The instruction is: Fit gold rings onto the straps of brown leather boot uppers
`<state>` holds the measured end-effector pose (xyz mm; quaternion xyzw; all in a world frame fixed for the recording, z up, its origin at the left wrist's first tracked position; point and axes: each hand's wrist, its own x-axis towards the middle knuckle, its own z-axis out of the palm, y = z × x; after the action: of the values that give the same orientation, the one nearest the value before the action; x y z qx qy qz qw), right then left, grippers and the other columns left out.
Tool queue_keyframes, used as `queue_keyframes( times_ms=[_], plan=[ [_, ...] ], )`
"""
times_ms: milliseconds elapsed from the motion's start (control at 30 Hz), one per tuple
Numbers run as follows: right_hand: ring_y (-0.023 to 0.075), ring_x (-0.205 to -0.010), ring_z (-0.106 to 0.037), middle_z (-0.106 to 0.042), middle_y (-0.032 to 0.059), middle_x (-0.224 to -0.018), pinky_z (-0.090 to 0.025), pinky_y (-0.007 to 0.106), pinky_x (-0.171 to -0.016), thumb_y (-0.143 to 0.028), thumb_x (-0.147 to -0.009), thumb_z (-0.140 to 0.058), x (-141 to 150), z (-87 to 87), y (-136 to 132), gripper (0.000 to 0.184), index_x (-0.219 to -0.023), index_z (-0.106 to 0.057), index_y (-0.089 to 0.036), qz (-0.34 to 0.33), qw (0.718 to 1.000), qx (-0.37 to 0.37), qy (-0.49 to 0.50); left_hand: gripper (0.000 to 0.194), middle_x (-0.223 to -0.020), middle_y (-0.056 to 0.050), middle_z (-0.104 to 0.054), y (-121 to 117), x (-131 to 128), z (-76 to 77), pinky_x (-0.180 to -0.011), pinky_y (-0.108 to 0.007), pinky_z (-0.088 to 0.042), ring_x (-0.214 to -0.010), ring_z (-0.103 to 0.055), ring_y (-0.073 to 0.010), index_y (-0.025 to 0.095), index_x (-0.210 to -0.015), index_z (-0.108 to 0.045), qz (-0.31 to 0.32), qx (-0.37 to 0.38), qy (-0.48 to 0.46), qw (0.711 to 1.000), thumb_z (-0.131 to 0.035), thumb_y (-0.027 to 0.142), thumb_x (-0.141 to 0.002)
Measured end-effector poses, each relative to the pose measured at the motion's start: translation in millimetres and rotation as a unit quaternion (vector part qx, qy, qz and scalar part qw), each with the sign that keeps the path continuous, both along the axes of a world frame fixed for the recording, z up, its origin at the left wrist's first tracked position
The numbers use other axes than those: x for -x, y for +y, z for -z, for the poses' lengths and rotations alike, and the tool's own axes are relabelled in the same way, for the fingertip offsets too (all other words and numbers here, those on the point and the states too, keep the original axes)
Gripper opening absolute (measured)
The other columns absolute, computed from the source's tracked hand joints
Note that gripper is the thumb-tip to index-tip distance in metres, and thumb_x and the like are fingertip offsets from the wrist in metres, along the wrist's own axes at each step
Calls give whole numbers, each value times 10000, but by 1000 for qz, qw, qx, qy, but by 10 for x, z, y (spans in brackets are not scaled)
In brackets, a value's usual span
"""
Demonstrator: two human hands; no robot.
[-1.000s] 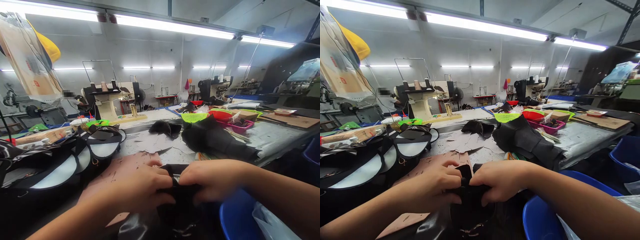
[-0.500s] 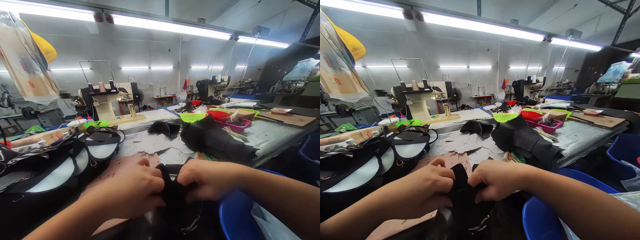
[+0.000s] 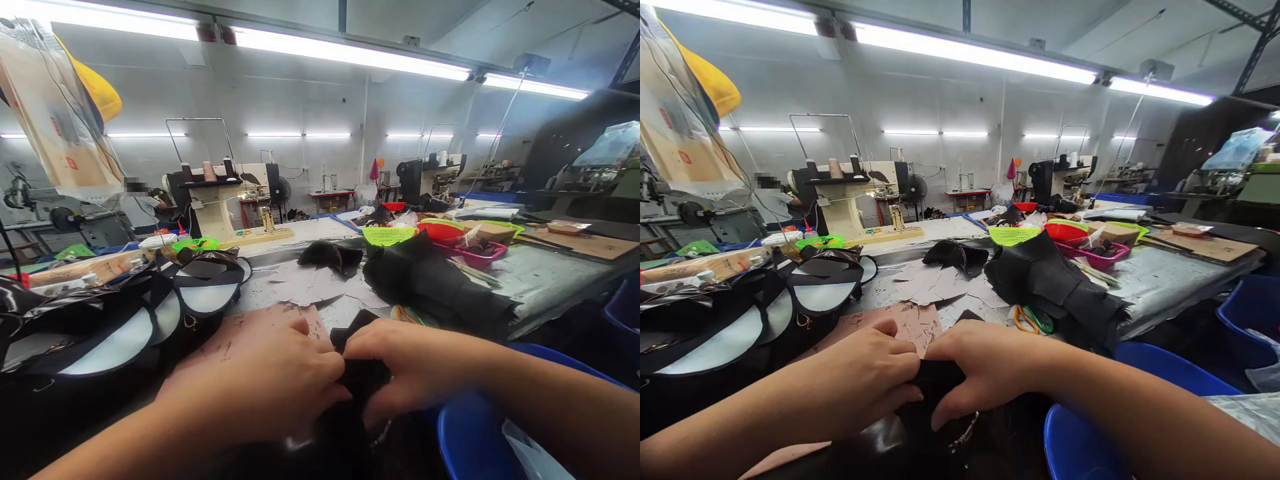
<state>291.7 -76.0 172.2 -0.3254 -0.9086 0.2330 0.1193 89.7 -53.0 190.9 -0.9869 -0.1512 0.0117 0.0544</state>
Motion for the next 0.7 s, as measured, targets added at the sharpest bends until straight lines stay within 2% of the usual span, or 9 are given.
queue_keyframes(
  times_ms=[67,133,167,233,367,433,500,600,700],
  plan=[
    [86,-583,-472,-513,-38,-608,-363,174,-567,-184,-735,-651,2,35,7,70,-712,-623,-125,-8,999,-15,44,171,-682,11,-628,15,19,-37,-736,-311,-333,-615,-545,-148,196,-705,-576,-10,36,7,999,-536,303,-833],
    [74,-551,-447,-480,-48,-577,-359,167,-553,-175,-764,-620,-14,47,16,97,-685,-615,-119,-10,998,7,63,22,-731,33,-640,30,49,-84,-792,-290,-332,-675,-564,-136,214,-771,-599,-18,89,2,996,-606,233,-781],
    [72,-547,-443,-479,-50,-576,-358,164,-549,-164,-767,-610,-23,40,21,82,-698,-619,-120,-9,998,20,59,43,-743,40,-639,36,61,-99,-807,-280,-332,-697,-566,-131,220,-789,-602,-21,104,-7,994,-617,190,-761],
    [74,-551,-451,-507,-49,-596,-347,163,-533,-157,-747,-616,-24,10,34,29,-755,-630,-133,0,999,32,27,53,-737,32,-623,34,69,-93,-789,-274,-351,-712,-558,-134,212,-770,-595,-31,96,-36,994,-593,160,-763],
    [89,-557,-453,-555,-35,-627,-300,183,-500,-286,-712,-676,64,-23,57,146,-759,-632,-155,32,999,-26,-28,60,-849,-23,-606,-32,40,9,-788,-317,-395,-826,-542,-184,195,-732,-590,-64,51,-111,990,-586,233,-778],
    [84,-530,-422,-522,-38,-585,-281,190,-489,-316,-737,-663,113,-2,68,177,-706,-626,-146,67,996,-51,-19,33,-997,-46,-576,-74,47,49,-839,-355,-395,-962,-506,-225,198,-731,-605,-102,37,-182,977,-616,219,-754],
    [77,-507,-391,-474,-48,-539,-272,192,-482,-298,-749,-659,136,33,80,193,-656,-612,-135,92,994,-55,-2,40,-1014,-48,-551,-93,75,78,-829,-346,-410,-969,-498,-221,198,-710,-608,-139,55,-240,959,-626,198,-745],
    [74,-521,-403,-459,-51,-548,-290,188,-497,-257,-751,-659,134,84,96,195,-620,-594,-129,84,995,-44,30,70,-876,-8,-570,-40,125,161,-756,-282,-439,-832,-528,-157,211,-774,-596,-167,184,-272,930,-607,151,-741],
    [83,-568,-456,-509,-42,-599,-329,181,-535,-198,-769,-626,122,101,99,115,-674,-616,-134,72,995,-19,66,158,-727,36,-550,93,148,314,-676,-261,-448,-701,-528,-125,202,-819,-535,-195,361,-359,839,-619,167,-691]
  ],
)
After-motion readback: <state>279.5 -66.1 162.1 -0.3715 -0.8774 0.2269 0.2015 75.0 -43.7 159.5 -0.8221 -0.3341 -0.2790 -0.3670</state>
